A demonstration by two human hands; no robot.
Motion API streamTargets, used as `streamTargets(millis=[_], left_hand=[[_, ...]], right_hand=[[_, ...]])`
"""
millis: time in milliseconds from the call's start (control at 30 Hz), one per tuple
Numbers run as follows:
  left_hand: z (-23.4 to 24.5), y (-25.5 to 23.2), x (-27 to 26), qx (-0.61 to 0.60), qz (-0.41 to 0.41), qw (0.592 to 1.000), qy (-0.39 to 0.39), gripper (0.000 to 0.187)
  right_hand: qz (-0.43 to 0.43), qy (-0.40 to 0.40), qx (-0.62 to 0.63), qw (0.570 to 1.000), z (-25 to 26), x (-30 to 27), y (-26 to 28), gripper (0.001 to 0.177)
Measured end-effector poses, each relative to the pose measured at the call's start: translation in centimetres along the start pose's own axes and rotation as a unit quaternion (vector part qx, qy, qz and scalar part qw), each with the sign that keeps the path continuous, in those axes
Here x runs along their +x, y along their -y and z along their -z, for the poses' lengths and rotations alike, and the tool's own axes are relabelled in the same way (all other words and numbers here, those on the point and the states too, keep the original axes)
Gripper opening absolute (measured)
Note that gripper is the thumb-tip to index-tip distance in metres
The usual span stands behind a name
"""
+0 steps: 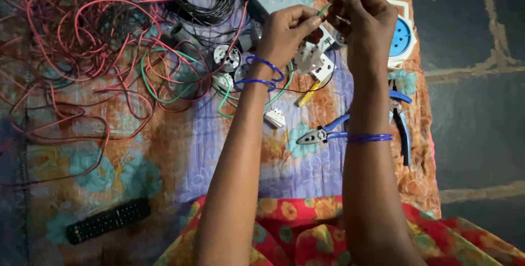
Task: The person sits on a patterned cloth on the floor and wires electrical components. They strip wires, insert them into a socket, and tighten the connections using a screwdriver. Tools and loose wires are visible around the workspace.
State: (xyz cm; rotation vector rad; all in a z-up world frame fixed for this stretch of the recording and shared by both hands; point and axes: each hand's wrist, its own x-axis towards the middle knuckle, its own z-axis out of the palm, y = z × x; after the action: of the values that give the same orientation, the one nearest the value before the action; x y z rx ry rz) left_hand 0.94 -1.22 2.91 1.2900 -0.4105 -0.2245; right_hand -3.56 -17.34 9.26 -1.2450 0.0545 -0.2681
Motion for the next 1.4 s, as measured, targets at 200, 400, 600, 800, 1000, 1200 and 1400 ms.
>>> streamTargets(millis=[200, 400, 600, 800, 1000, 1200, 1400], left_hand=[[-0.2, 0.8, 0.9, 0.058, -0.035, 0.998, 0.003, 0.014], [0.3, 0.7, 2.0, -0.041, 0.035, 0.989, -0.136, 0.015], [-0.2, 1.0, 2.9, -0.132, 0.045, 0.976, -0.165, 0.018], [0.2, 0.1, 2.1, -0.112, 0.061, 0.973, -0.194, 0.02], [0.1, -0.3, 1.4, -0.135, 0.115, 0.96, -0.217, 0.02], [0.4, -1.2, 0.7, -0.204, 0.116, 0.946, -0.226, 0.015], [2.4, -1.2, 1.5, -0.047, -0.081, 0.96, -0.264, 0.015]], right_hand=[[-0.025, 0.008, -0.064, 0.998, 1.0, -0.4, -0.5, 0.03], [-0.105, 0.08, -0.318, 0.939, 2.3, -2.1, 0.9, 0.074], [-0.058, 0.11, -0.374, 0.919, 0.5, -4.3, -1.5, 0.086], [-0.089, 0.058, -0.254, 0.961, 1.5, -4.3, -0.2, 0.055], [-0.051, 0.026, -0.195, 0.979, 2.6, -3.5, -0.1, 0.033], [-0.11, -0.001, -0.202, 0.973, 1.4, -3.4, 0.1, 0.032], [-0.152, -0.051, -0.296, 0.942, 6.1, -3.9, -3.5, 0.027]])
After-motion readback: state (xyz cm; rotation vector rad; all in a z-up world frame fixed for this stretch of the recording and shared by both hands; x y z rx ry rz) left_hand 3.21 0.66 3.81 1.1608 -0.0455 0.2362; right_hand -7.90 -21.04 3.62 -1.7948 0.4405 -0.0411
